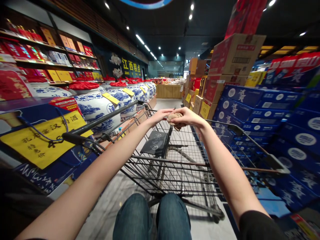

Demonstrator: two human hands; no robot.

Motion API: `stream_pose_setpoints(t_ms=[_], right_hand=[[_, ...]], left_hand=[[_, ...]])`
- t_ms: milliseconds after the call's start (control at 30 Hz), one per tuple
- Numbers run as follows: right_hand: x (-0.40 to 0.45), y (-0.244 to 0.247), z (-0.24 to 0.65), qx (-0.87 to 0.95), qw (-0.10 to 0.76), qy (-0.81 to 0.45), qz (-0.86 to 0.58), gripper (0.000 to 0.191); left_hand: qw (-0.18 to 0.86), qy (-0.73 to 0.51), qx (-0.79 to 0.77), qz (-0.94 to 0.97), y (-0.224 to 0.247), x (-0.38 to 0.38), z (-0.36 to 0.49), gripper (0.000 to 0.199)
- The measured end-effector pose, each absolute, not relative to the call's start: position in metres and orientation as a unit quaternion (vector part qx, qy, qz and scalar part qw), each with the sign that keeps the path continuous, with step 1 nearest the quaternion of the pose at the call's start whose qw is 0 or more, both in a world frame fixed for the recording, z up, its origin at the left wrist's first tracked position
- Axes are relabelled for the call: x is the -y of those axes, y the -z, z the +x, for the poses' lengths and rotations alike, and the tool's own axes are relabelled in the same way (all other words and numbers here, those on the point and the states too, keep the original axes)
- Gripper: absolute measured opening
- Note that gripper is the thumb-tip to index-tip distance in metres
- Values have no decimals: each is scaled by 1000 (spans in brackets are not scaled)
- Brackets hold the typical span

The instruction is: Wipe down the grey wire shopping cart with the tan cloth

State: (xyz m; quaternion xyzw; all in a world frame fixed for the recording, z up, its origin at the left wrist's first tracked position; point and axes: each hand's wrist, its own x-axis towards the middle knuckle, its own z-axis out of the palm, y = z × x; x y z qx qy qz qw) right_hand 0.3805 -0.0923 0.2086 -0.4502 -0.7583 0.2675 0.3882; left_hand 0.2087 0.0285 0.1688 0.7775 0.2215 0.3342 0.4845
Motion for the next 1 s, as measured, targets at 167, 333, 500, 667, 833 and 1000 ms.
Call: stream_pose_setpoints(t_ms=[167,333,500,667,833,1000], right_hand=[[92,-207,378,744,423,-247,-456,41],[95,-209,380,762,367,-309,-436,45],[95,-210,379,749,418,-244,-452,43],[98,-213,379,791,336,-301,-412,42],[92,-209,378,758,416,-218,-453,43],[99,-216,384,817,295,-287,-405,45]], left_hand=[[485,-333,-217,779,-169,-26,208,42],[494,-332,-219,773,-168,-27,209,47],[483,-332,-209,783,-166,-32,210,45],[489,-338,-218,774,-165,-35,211,51],[490,-329,-205,781,-165,-35,210,50],[499,-332,-226,768,-166,-36,208,55]])
